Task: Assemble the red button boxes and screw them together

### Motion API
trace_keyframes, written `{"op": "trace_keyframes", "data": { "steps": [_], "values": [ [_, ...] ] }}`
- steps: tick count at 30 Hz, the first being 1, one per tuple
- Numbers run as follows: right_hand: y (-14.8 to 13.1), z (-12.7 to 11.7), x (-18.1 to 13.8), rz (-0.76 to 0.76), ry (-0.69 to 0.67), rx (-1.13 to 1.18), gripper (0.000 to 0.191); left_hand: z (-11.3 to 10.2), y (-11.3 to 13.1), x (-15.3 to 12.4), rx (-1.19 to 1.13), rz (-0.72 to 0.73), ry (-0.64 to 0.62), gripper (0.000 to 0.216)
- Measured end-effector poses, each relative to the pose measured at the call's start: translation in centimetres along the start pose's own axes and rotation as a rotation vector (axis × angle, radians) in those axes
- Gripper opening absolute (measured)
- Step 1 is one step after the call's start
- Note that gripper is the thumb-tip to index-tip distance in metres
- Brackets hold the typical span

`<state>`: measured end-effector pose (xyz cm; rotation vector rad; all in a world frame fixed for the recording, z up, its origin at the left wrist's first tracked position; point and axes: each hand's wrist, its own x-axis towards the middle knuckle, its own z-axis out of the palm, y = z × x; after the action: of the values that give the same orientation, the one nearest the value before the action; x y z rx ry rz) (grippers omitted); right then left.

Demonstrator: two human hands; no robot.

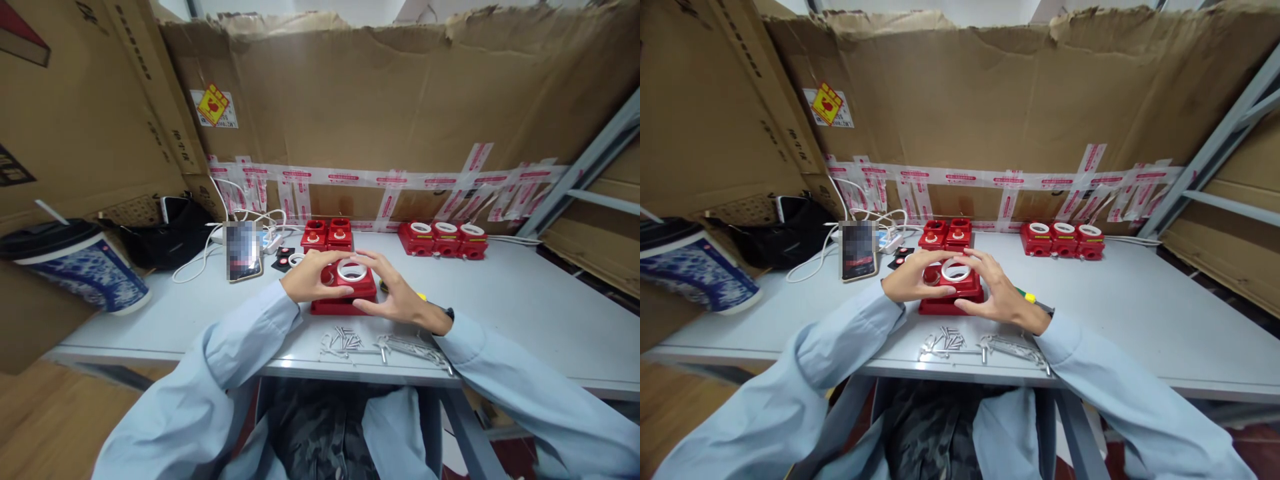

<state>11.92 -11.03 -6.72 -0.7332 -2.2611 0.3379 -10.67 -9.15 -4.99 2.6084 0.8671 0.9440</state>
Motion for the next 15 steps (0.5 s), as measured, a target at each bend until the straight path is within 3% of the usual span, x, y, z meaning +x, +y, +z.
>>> {"op": "trace_keyframes", "data": {
  "steps": [5,15],
  "values": [
    [-0.07,-0.37,0.17,-0.008,-0.068,-0.136,0.038,0.38,-0.04,0.08,0.029,-0.036,-0.056,0.06],
    [0.0,-0.55,0.07,-0.006,-0.116,-0.134,0.034,0.71,-0.29,-0.01,0.004,-0.027,-0.116,0.061]
  ]
}}
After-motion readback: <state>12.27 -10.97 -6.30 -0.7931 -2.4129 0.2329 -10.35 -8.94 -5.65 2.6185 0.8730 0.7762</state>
